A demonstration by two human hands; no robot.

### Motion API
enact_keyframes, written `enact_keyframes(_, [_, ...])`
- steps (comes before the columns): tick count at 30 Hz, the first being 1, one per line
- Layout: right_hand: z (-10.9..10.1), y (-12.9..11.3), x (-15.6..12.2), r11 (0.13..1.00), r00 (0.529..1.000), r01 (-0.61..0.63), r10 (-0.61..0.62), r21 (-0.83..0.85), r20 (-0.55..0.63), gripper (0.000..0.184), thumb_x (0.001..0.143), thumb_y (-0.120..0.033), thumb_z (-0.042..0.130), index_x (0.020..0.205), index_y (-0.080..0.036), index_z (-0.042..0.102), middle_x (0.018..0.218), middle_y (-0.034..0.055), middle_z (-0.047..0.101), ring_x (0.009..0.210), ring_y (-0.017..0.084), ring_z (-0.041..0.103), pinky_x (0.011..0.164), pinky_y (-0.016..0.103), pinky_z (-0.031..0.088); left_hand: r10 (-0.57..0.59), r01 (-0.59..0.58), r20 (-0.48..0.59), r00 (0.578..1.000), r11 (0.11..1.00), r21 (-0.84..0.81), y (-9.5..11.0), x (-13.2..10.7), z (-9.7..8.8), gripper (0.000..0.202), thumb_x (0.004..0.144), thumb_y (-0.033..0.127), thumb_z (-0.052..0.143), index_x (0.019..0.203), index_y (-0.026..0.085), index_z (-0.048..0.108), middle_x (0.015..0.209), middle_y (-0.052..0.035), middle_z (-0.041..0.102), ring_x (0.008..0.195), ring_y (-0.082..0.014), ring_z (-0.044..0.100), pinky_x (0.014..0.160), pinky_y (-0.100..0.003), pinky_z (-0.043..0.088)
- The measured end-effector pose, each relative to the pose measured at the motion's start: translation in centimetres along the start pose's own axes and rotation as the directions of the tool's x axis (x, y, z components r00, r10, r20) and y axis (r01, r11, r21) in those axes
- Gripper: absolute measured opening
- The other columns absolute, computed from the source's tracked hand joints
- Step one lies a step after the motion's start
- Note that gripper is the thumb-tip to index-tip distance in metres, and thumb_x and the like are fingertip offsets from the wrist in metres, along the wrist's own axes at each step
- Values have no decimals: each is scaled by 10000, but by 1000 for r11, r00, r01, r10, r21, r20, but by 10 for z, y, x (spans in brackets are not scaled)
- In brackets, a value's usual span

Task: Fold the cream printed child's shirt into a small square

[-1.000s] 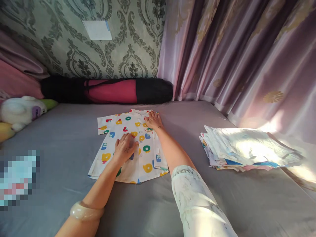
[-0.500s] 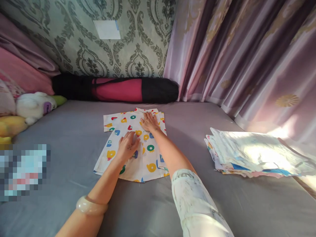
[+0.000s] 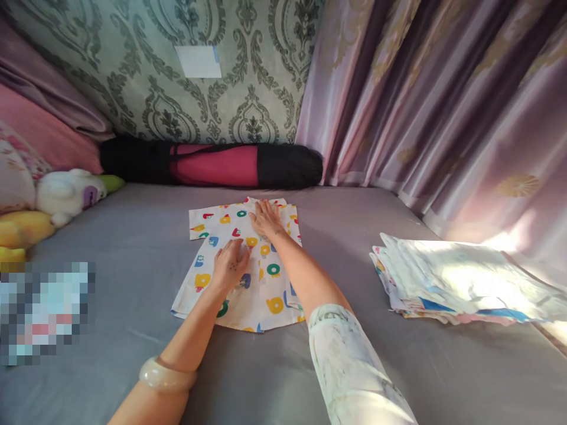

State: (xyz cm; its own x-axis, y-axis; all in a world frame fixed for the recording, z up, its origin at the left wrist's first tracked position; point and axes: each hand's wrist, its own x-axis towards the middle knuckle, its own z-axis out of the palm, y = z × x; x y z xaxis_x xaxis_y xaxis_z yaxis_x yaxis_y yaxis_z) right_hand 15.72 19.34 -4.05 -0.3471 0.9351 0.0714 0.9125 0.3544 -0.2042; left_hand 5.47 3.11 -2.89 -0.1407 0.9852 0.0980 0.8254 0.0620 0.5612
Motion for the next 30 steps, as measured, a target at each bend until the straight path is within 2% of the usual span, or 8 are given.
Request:
enact_keyframes(5, [8, -7, 4, 999, 998, 35, -36, 13, 47, 639, 1005, -448, 157, 1529, -106, 289, 1609, 92, 228, 1491, 235, 129, 1203, 475, 75, -7, 6, -22, 1000, 1000, -4, -5, 3, -2, 344, 918, 291, 444, 1238, 188, 521, 1262, -135, 612, 1200, -269, 552, 1073, -470, 355])
enact_keyframes(10, [-5, -4, -1, 992, 998, 27, -34, 125, 52, 640, 1002, -469, 114, 1532, -156, 288, 1612, 57, 227, 1491, 195, 138, 1206, 430, 102, -9, 9, -45, 999, 1000, -15, -6, 3, -2, 342, 911, 271, 445, 1232, 187, 526, 1261, -130, 611, 1198, -265, 556, 1065, -469, 365])
enact_keyframes(13, [-17, 4, -3, 983, 998, -55, 55, 175, 7, 644, 1000, -432, 48, 1544, -154, 251, 1618, 50, 209, 1491, 167, 135, 1200, 384, 146, 3, -4, -51, 999, 1000, -27, -5, 2, -2, 354, 905, 264, 450, 1237, 171, 530, 1267, -146, 606, 1205, -274, 551, 1068, -493, 360])
enact_keyframes(18, [-23, 28, -7, 965, 965, -254, 258, 63, -55, 643, 998, -415, 136, 1536, -80, 249, 1612, 126, 207, 1498, 241, 93, 1201, 444, 66, -1, -1, -57, 998, 999, -35, -6, 3, -3, 350, 897, 265, 453, 1229, 199, 540, 1256, -125, 618, 1192, -259, 563, 1055, -460, 384])
enact_keyframes(22, [-12, 41, -8, 965, 965, -260, 261, 18, -21, 650, 998, -438, 178, 1515, -60, 292, 1600, 153, 233, 1480, 274, 163, 1191, 463, 82, -8, 6, -55, 998, 1000, -27, -9, 5, -2, 348, 906, 279, 451, 1228, 183, 544, 1237, -127, 630, 1177, -256, 572, 1047, -438, 393])
enact_keyframes(25, [-7, 44, -7, 966, 965, -257, 258, 28, -38, 641, 997, -436, 196, 1507, -67, 316, 1596, 151, 246, 1475, 278, 181, 1188, 466, 97, -16, 15, -54, 998, 1000, -21, -9, 6, -2, 350, 909, 284, 461, 1228, 172, 548, 1235, -131, 633, 1155, -259, 585, 1035, -430, 402])
enact_keyframes(30, [-17, 44, -11, 960, 966, -256, 260, 115, -14, 624, 1003, -414, 115, 1520, -123, 308, 1605, 115, 237, 1484, 241, 163, 1194, 460, 99, -61, 59, -53, 997, 998, -34, -8, 5, -4, 359, 927, 294, 456, 1253, 169, 540, 1212, -128, 650, 1131, -243, 606, 996, -390, 429])
